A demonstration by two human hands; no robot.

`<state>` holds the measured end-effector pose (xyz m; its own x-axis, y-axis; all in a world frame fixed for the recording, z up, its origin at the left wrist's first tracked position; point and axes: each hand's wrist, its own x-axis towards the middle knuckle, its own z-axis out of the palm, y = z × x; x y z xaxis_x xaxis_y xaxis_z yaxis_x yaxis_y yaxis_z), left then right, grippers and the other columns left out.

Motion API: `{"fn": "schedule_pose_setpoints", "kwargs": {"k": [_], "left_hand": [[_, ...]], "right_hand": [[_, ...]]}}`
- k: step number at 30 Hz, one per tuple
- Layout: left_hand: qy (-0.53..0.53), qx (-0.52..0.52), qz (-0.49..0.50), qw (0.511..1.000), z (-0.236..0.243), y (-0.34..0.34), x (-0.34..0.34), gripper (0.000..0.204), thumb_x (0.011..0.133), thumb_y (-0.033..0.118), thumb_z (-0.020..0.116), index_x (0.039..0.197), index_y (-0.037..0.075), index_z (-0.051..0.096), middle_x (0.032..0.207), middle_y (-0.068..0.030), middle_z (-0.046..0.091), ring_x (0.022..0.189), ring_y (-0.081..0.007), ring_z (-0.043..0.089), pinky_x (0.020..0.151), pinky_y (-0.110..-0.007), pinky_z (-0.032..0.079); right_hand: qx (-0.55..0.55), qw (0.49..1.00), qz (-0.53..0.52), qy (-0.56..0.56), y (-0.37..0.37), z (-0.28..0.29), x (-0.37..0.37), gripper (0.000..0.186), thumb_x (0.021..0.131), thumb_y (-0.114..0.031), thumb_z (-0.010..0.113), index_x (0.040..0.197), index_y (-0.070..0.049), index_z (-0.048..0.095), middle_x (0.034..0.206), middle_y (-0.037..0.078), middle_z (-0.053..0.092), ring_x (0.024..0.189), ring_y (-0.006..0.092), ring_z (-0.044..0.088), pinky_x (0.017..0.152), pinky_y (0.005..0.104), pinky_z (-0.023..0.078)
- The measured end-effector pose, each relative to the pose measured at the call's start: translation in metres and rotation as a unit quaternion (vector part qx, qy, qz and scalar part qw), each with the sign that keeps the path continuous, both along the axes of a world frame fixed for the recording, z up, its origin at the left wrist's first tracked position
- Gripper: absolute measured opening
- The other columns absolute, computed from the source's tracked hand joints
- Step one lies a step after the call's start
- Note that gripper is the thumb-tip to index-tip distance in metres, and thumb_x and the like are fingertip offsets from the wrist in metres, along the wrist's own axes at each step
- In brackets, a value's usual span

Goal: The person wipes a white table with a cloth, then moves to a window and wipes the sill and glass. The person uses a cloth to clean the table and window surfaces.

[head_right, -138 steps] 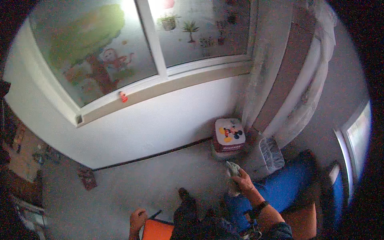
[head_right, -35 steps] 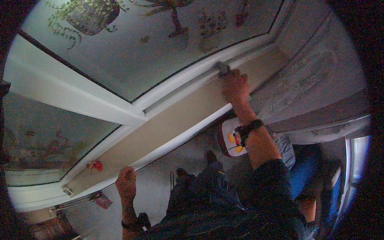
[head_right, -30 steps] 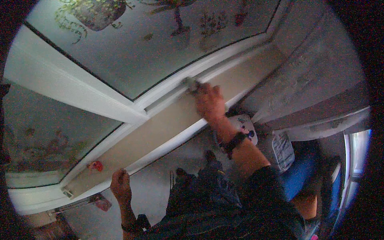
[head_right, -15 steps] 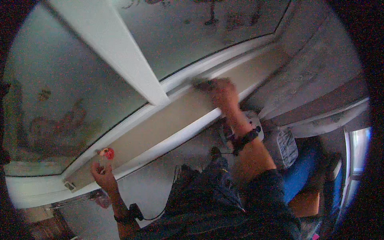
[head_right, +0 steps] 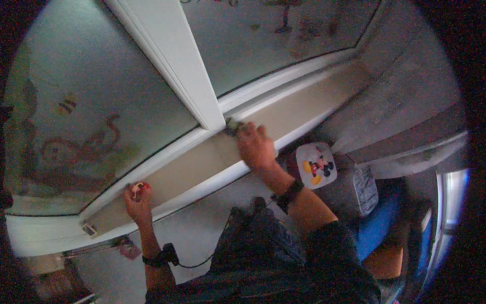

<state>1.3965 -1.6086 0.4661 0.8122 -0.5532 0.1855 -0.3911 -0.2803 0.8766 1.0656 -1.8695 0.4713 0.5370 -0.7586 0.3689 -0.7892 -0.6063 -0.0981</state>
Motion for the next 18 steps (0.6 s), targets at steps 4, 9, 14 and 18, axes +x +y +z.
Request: {"fn": "schedule_pose_setpoints", "kwargs": {"k": [4,9,14,18], "left_hand": [[0.009,0.064,0.036,0.997,0.005,-0.003,-0.002,0.053,0.083,0.02,0.081,0.129,0.0,0.062,0.12,-0.0149,0.063,0.107,-0.0235,0.065,0.093,-0.036,0.052],[0.012,0.044,0.019,0.999,0.008,-0.01,-0.003,0.046,0.083,0.022,0.081,0.122,0.001,0.068,0.114,-0.0133,0.069,0.105,-0.0224,0.066,0.09,-0.035,0.053],[-0.129,0.169,0.095,0.973,0.002,-0.01,0.001,0.042,0.084,0.024,0.081,0.117,0.0,0.069,0.113,-0.0152,0.07,0.101,-0.0244,0.068,0.088,-0.035,0.054],[-0.072,0.111,0.071,0.989,0.002,-0.009,0.006,0.038,0.085,0.023,0.08,0.113,0.0,0.07,0.111,-0.0154,0.071,0.099,-0.0252,0.068,0.086,-0.036,0.055]], "right_hand": [[0.097,0.99,0.08,-0.067,0.047,0.012,0.024,0.033,0.083,-0.015,0.068,0.115,-0.013,0.066,0.108,0.012,0.058,0.094,0.0338,0.06,0.07,0.044,0.06],[0.16,0.97,0.104,-0.15,0.024,0.021,0.003,0.033,0.087,-0.02,0.065,0.12,-0.013,0.066,0.112,0.015,0.062,0.1,0.0371,0.062,0.076,0.0488,0.058],[0.098,0.982,-0.089,-0.132,-0.077,0.027,-0.072,0.034,0.09,-0.021,0.063,0.121,-0.008,0.069,0.11,0.021,0.063,0.106,0.0409,0.063,0.091,0.0479,0.053],[0.037,0.988,-0.136,-0.061,-0.088,0.017,-0.075,0.03,0.09,-0.021,0.062,0.117,-0.008,0.068,0.113,0.017,0.062,0.1,0.0401,0.064,0.089,0.0499,0.055]]}}
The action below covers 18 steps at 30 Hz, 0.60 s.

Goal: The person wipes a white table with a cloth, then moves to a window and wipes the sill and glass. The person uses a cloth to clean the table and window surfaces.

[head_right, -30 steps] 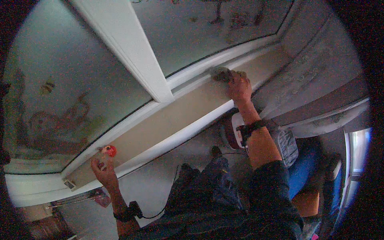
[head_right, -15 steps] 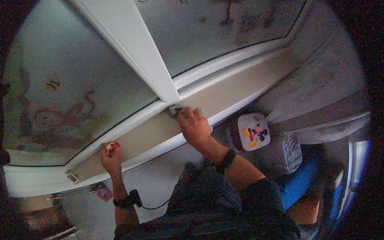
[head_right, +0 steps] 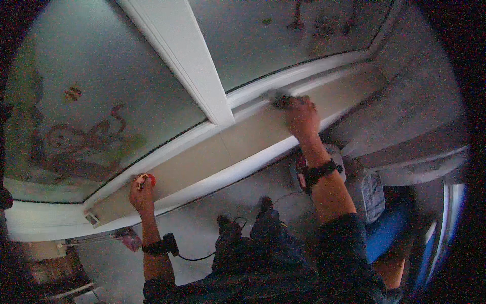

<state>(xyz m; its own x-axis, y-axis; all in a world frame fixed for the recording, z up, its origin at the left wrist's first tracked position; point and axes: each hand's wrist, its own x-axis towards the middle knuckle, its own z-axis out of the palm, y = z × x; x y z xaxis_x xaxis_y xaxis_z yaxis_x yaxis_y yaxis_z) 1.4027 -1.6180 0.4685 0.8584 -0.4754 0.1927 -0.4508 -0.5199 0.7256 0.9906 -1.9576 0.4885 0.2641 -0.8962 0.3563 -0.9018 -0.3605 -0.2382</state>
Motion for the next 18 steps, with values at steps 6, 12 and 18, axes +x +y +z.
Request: {"fn": "schedule_pose_setpoints", "kwargs": {"k": [6,12,18], "left_hand": [[-0.009,0.004,-0.075,0.997,0.02,0.01,0.004,0.028,0.087,0.014,0.078,0.11,-0.001,0.07,0.104,-0.0079,0.071,0.094,-0.0171,0.066,0.084,-0.031,0.053],[0.097,-0.123,-0.162,0.974,0.047,0.061,-0.003,0.021,0.09,0.01,0.075,0.105,-0.002,0.066,0.097,-0.0051,0.067,0.09,-0.0127,0.06,0.085,-0.029,0.05],[0.202,-0.152,-0.179,0.951,0.064,0.117,0.01,0.011,0.092,0.004,0.071,0.1,-0.001,0.065,0.101,-0.0048,0.065,0.096,-0.0122,0.059,0.088,-0.027,0.049]], "right_hand": [[-0.05,0.989,0.096,0.098,0.063,-0.019,0.066,0.024,0.086,-0.017,0.061,0.107,-0.008,0.066,0.111,0.014,0.062,0.094,0.0333,0.063,0.079,0.0474,0.058],[0.017,0.985,0.164,-0.042,0.197,-0.026,0.176,0.025,0.082,-0.014,0.063,0.106,-0.009,0.066,0.116,0.016,0.057,0.098,0.0342,0.061,0.073,0.0453,0.059],[0.019,0.958,0.273,-0.083,0.282,-0.021,0.25,0.028,0.085,-0.017,0.064,0.113,-0.011,0.064,0.109,0.015,0.058,0.094,0.035,0.062,0.076,0.0446,0.058]]}}
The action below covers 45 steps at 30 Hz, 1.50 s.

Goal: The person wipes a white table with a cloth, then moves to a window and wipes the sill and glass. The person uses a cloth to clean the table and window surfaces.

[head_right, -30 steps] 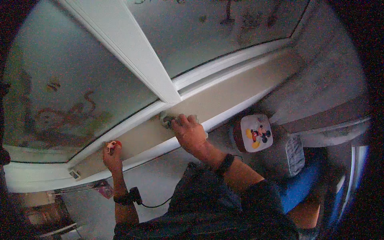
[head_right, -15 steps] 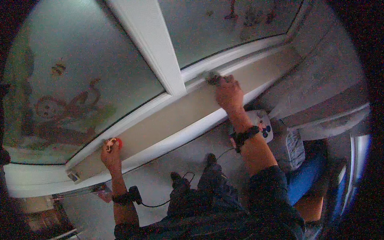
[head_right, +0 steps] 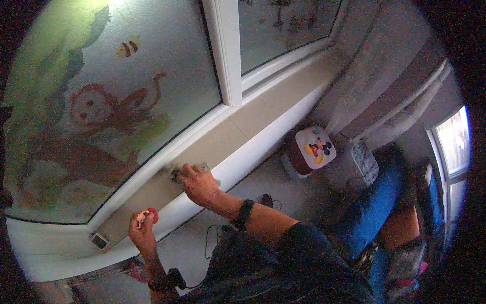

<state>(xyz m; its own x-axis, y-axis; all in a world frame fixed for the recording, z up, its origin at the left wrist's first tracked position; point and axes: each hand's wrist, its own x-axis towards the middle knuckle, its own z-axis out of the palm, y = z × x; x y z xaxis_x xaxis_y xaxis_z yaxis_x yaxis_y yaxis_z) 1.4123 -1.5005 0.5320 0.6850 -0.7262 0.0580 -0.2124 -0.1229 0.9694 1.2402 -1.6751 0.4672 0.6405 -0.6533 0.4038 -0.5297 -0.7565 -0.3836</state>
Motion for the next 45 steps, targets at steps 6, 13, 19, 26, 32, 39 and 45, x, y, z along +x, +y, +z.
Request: {"fn": "schedule_pose_setpoints", "kwargs": {"k": [6,13,19,26,32,39,45], "left_hand": [[-0.033,0.007,0.035,0.999,0.007,0.039,0.016,0.009,0.092,0.001,0.069,0.1,-0.002,0.066,0.098,-0.0032,0.065,0.094,-0.0117,0.058,0.087,-0.028,0.049],[-0.008,0.024,0.117,0.993,-0.011,0.059,-0.001,0.007,0.089,0.002,0.07,0.095,0.001,0.067,0.093,-0.0013,0.064,0.088,-0.0111,0.057,0.084,-0.029,0.048],[-0.004,0.056,0.135,0.989,-0.014,0.07,-0.005,0.012,0.088,0.003,0.073,0.098,0.0,0.068,0.093,-0.002,0.064,0.089,-0.0118,0.058,0.084,-0.028,0.049],[0.012,0.056,0.127,0.99,0.0,0.073,0.01,0.011,0.089,0.003,0.072,0.098,0.0,0.068,0.096,-0.004,0.066,0.091,-0.0131,0.06,0.085,-0.029,0.05],[-0.039,-0.018,0.062,0.997,0.025,0.061,0.029,0.01,0.09,0.004,0.071,0.098,0.0,0.066,0.095,-0.0045,0.066,0.091,-0.0135,0.059,0.087,-0.03,0.049],[0.023,-0.01,0.007,1.0,0.017,0.055,0.052,0.013,0.09,-0.001,0.071,0.102,-0.001,0.066,0.101,-0.0058,0.067,0.093,-0.0131,0.063,0.085,-0.029,0.052],[0.05,-0.024,-0.037,0.998,0.003,0.029,0.04,0.012,0.09,-0.001,0.072,0.099,-0.001,0.064,0.101,-0.0061,0.067,0.093,-0.0124,0.062,0.085,-0.028,0.052]], "right_hand": [[0.096,0.97,-0.218,0.042,-0.111,-0.001,-0.118,0.033,0.09,-0.023,0.064,0.122,-0.016,0.068,0.12,0.013,0.065,0.108,0.0354,0.062,0.091,0.0478,0.054],[-0.084,0.949,-0.27,0.137,-0.174,-0.009,-0.143,0.022,0.09,-0.02,0.058,0.108,-0.011,0.067,0.11,0.011,0.063,0.107,0.0334,0.058,0.088,0.0459,0.052],[-0.081,0.973,-0.159,0.145,-0.093,0.001,-0.05,0.045,0.083,-0.018,0.065,0.126,-0.006,0.061,0.121,0.016,0.059,0.105,0.0335,0.058,0.083,0.0433,0.056],[0.008,0.994,-0.031,0.109,0.004,-0.014,0.079,0.035,0.085,-0.014,0.061,0.12,-0.008,0.06,0.12,0.018,0.056,0.102,0.036,0.061,0.066,0.0445,0.06],[0.184,0.976,0.114,0.023,0.042,0.009,0.116,0.035,0.088,-0.019,0.065,0.121,-0.006,0.065,0.12,0.02,0.061,0.103,0.0353,0.066,0.079,0.0453,0.059],[0.656,0.561,0.042,-0.503,-0.007,0.02,-0.02,0.049,0.103,-0.039,0.053,0.139,-0.005,0.051,0.109,0.008,0.064,0.09,0.0189,0.063,0.076,0.0324,0.055],[0.695,0.244,0.269,-0.621,0.013,0.042,-0.051,0.036,0.102,-0.03,0.052,0.128,-0.005,0.055,0.103,0.01,0.06,0.085,0.0192,0.06,0.07,0.0315,0.054]]}}
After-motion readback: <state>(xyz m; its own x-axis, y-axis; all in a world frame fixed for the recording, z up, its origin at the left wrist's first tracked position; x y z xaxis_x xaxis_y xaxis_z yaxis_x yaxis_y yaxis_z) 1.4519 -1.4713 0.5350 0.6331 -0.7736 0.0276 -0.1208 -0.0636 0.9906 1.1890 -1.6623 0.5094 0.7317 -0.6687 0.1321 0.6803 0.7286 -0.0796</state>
